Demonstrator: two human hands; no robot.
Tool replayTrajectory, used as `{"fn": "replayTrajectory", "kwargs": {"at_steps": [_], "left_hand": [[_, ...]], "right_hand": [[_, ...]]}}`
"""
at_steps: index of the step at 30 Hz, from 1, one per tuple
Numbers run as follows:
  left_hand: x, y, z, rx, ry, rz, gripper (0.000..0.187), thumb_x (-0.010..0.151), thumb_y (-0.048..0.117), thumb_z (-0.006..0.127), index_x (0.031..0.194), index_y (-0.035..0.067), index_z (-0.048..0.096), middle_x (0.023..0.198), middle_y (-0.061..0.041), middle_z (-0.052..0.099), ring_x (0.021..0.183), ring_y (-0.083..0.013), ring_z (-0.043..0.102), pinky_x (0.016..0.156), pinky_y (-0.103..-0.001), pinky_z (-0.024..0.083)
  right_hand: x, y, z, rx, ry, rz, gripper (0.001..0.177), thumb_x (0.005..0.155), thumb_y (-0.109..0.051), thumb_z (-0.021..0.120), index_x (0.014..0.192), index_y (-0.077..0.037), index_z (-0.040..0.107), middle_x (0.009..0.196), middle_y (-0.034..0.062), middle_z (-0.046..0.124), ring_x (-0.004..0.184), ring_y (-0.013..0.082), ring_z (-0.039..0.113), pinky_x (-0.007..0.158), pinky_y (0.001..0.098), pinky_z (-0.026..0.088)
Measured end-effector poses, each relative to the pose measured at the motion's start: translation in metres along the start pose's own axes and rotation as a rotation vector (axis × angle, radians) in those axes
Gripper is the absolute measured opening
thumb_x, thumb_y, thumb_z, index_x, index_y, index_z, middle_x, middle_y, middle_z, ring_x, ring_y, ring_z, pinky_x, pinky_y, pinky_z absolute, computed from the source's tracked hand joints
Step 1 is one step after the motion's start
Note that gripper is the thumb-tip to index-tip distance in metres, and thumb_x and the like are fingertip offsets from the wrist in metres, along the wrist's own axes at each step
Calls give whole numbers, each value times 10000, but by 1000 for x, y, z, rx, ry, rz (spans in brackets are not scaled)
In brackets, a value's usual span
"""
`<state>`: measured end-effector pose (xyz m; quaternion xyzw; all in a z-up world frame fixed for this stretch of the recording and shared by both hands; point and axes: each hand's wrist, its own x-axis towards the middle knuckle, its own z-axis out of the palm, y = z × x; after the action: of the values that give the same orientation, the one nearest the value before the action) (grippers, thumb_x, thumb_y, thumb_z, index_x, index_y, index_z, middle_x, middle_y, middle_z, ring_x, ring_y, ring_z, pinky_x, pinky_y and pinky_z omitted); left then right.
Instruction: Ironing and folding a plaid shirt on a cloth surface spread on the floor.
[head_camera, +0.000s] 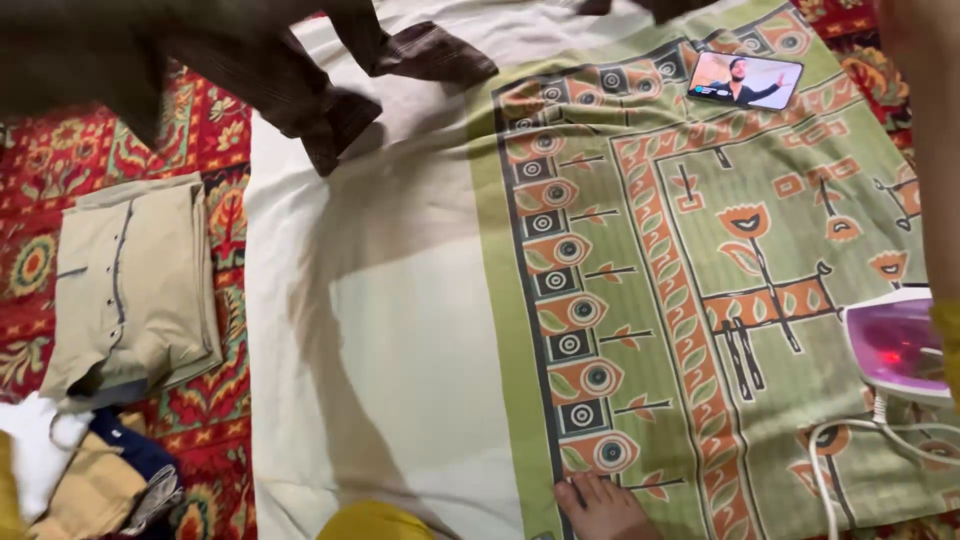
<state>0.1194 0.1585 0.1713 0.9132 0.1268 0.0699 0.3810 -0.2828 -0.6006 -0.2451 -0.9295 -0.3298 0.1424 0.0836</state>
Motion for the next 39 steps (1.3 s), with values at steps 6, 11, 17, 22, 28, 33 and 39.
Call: {"fn": "replayTrajectory", "kwargs": {"at_steps": [6,11,17,22,28,33,39], "left_hand": [[-157,-66,109,-207,112,134,211,1177,246,571,1158,57,664,1036,-15,685,947,-112,651,863,-263,563],[-269,-169,223,-167,-74,-29,228,985,196,672,1152,46,714,995,-26,708,879,-142,643,775,-277,522],[-323,-123,240,24,-79,-33,358,806,262,815,1077,36,754,1073,-65,627,943,-198,638,785,-315,558],[-343,-94,204,215,-66,9,307,790,336,838,968,86,815,981,-53,664,922,-206,636,780,-340,527],[-396,-162,193,333,-311,34,254,710,323,838,892,148,866,958,-15,675,914,-202,588,814,-338,495],[-413,-138,219,208,-217,-206,342,759,356,853,910,54,796,911,-66,664,836,-223,625,750,-335,505],[-432,-131,224,217,-135,-246,380,721,365,874,840,12,802,847,-77,661,754,-202,653,692,-326,520]], "right_hand": [[6,2,-13,67,-169,55,441,1071,-362,388,1474,-184,359,1494,185,490,1266,408,537,992,569,449],[-11,1,-6,14,-35,45,544,999,-324,414,1525,-219,323,1495,175,481,1333,395,505,1010,517,420],[-4,-5,-30,3,-270,183,548,1011,-343,373,1548,-296,270,1610,98,379,1400,328,407,1107,463,354],[7,-15,-48,205,-413,531,551,1100,-551,325,1528,-209,269,1606,49,364,1468,245,376,1190,394,297],[-5,-14,-57,-83,-277,212,518,1028,-349,326,1537,-285,256,1570,51,388,1417,279,387,1124,414,327],[-2,-19,-61,-35,-231,240,512,1038,-401,341,1536,-291,295,1589,55,416,1387,294,400,1085,423,340],[-6,-19,-61,-68,-220,238,513,1016,-362,404,1506,-292,273,1596,43,412,1391,278,403,1083,415,348]]}}
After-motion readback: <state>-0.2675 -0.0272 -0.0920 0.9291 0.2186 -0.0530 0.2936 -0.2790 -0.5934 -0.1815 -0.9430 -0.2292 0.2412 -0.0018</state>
